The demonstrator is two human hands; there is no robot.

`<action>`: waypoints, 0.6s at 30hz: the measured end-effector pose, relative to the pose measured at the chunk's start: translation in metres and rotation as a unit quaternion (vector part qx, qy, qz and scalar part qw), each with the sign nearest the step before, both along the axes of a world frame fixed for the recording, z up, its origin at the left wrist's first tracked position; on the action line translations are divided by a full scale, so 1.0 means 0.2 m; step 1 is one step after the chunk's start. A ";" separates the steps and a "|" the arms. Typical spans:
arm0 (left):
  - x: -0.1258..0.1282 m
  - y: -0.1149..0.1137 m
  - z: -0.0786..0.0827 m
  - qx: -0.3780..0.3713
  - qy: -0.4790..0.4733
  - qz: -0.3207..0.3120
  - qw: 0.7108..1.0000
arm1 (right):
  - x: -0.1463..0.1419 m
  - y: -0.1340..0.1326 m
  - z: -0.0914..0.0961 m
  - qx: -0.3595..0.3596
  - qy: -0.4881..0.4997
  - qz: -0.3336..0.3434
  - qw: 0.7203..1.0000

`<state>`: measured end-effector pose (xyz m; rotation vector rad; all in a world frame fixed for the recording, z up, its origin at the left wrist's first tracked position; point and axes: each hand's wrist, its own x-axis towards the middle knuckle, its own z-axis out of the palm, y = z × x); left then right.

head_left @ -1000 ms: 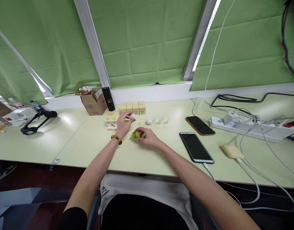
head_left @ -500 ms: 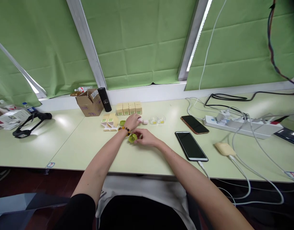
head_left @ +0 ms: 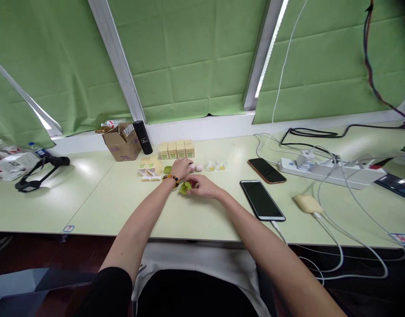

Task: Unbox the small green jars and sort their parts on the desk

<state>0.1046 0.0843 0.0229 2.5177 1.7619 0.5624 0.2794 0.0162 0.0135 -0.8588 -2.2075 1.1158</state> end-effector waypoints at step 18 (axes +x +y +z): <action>-0.17 -0.46 0.06 -0.015 -0.198 -0.101 0.975 | -0.03 0.05 -0.01 0.000 0.149 -0.099 0.984</action>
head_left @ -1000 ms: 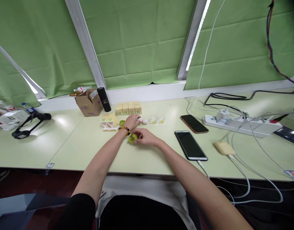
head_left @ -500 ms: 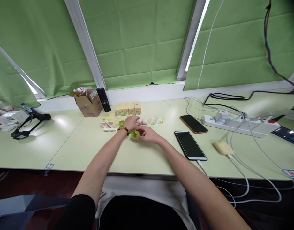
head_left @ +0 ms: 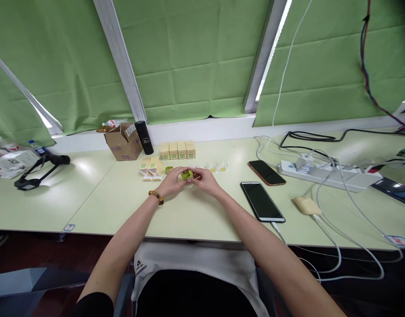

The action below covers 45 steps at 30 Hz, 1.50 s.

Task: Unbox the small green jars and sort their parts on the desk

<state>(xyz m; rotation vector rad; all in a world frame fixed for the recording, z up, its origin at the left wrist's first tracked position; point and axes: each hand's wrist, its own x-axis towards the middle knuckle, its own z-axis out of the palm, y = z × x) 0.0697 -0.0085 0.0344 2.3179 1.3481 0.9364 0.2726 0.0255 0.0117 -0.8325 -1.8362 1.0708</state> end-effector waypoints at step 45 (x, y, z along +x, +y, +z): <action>-0.07 0.05 -0.09 0.037 -0.146 0.158 0.976 | 0.08 0.36 0.06 0.310 -0.544 -0.168 0.762</action>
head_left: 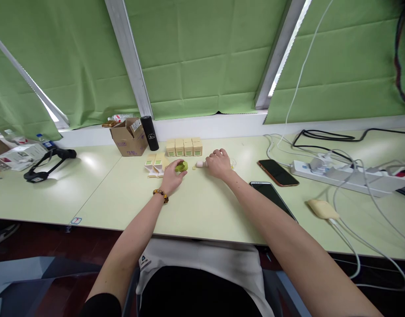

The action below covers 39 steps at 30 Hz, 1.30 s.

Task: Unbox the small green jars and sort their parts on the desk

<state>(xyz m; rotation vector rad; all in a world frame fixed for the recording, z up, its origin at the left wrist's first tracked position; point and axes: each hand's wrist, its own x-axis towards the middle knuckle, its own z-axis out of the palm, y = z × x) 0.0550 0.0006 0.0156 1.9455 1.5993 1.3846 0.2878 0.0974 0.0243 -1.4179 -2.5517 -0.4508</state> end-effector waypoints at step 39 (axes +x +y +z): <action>0.00 0.04 0.00 -0.071 -0.215 -0.166 0.960 | -0.14 -0.26 0.04 -0.006 0.327 0.084 0.941</action>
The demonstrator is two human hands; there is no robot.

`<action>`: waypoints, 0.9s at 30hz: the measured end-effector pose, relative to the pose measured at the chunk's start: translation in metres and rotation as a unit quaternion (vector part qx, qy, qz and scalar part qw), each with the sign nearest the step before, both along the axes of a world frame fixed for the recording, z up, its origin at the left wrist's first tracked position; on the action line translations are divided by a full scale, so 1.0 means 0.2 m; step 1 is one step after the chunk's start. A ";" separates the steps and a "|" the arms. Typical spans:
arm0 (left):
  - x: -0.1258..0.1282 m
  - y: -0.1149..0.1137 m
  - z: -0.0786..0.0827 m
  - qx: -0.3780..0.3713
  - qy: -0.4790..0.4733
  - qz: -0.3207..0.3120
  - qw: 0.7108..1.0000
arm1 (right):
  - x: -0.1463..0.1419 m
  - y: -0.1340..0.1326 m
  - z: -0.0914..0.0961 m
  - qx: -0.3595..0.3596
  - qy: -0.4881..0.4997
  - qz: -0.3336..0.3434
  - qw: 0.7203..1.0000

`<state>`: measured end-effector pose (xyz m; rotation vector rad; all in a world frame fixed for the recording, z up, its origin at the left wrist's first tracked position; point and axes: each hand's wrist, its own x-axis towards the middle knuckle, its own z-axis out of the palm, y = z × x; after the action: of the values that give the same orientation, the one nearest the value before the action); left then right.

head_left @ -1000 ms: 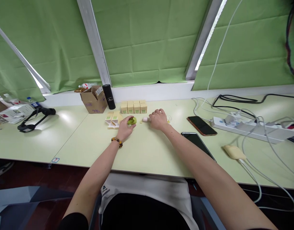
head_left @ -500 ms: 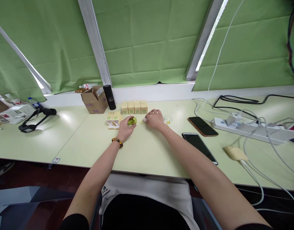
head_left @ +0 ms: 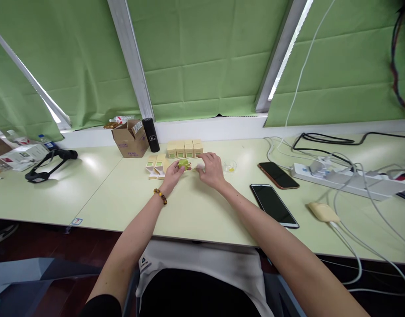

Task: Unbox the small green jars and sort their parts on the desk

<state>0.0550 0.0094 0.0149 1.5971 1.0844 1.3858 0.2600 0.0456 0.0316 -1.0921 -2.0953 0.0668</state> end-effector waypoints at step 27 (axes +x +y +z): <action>0.06 -0.05 -0.04 0.004 -0.055 -0.038 0.998 | -0.08 -0.21 -0.15 -0.021 0.316 0.157 0.936</action>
<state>0.0661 -0.0009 0.0078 1.5318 0.9458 1.4120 0.2441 0.0045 0.0016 -0.6277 -1.6551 0.5473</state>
